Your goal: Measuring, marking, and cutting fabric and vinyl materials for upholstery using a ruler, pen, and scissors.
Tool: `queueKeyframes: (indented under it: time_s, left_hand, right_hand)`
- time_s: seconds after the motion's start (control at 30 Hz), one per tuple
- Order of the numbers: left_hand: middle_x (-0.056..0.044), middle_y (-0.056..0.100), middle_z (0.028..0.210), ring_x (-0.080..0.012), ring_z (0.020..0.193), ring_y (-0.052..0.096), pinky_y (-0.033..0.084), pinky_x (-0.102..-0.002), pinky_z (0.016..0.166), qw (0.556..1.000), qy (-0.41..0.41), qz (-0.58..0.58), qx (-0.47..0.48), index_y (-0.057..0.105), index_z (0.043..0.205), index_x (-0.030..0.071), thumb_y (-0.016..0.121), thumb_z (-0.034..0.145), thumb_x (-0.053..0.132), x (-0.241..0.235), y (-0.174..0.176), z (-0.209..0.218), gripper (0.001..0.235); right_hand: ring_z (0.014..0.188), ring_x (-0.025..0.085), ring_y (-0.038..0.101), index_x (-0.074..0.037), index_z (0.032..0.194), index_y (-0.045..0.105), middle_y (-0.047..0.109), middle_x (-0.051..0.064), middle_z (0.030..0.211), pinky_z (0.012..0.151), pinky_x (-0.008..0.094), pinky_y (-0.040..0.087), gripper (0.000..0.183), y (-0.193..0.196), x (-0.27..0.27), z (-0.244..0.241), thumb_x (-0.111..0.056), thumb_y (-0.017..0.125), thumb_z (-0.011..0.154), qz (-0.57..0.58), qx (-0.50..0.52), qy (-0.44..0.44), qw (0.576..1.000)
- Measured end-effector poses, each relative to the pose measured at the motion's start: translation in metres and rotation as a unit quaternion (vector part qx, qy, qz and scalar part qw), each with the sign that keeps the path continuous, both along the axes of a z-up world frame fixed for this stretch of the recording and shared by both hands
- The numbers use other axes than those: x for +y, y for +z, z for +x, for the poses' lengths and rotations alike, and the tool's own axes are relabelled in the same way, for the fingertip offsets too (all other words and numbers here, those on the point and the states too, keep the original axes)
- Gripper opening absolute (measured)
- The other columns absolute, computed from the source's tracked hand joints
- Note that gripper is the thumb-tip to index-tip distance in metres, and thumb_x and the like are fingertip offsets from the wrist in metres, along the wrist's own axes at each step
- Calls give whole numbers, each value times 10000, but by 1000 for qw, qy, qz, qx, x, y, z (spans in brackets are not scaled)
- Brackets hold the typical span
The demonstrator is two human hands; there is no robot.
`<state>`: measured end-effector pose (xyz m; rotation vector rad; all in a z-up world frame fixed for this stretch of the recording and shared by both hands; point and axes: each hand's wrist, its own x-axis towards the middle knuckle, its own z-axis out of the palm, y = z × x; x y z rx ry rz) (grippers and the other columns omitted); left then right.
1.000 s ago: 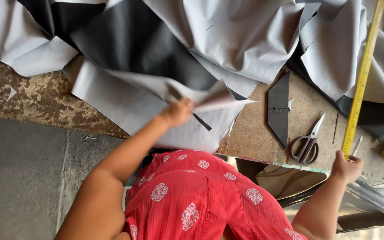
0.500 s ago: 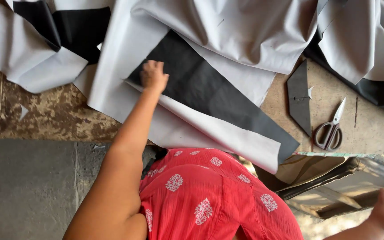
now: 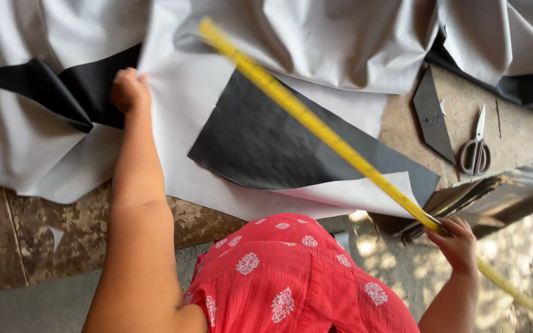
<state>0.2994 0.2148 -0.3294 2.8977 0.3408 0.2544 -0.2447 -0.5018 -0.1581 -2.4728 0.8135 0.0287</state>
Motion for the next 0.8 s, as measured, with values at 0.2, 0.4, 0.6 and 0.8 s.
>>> queueKeyframes:
  time_s: [0.2, 0.4, 0.6, 0.8]
  left_hand:
    - [-121, 721, 934, -372, 812, 650, 512, -492, 614, 992, 46, 47, -108, 815, 961, 210, 918, 776, 340, 69, -5, 50, 248]
    - [-141, 497, 1290, -400, 1123, 519, 474, -546, 867, 986, -35, -8, -164, 626, 1275, 101, 962, 770, 86, -46, 60, -78, 607]
    - [-155, 500, 1322, -406, 1169, 527, 476, -567, 878, 996, -13, -67, -63, 597, 1333, 81, 890, 811, 234, -143, 35, -214, 618]
    - [-169, 696, 1078, -427, 985, 659, 511, -533, 815, 980, 39, -155, 121, 640, 1242, 86, 825, 897, 395, -124, 4, -188, 499]
  right_hand:
    - [1140, 213, 522, -196, 1075, 828, 646, 6, 1111, 1078, 361, 355, 468, -44, 38, 51, -419, 896, 670, -33, 102, 91, 990]
    - [917, 314, 636, -177, 1178, 786, 700, 89, 924, 893, 426, 483, 517, -100, 11, 162, -520, 884, 805, -136, -16, 57, 989]
    - [985, 328, 720, -90, 1437, 531, 710, 182, 1165, 826, 456, 585, 922, -98, -17, 343, -607, 950, 798, 1, -53, -49, 997]
    - [366, 116, 436, -144, 891, 614, 572, 50, 588, 321, 281, 308, 245, -125, -64, 497, -236, 827, 815, 260, -19, -107, 959]
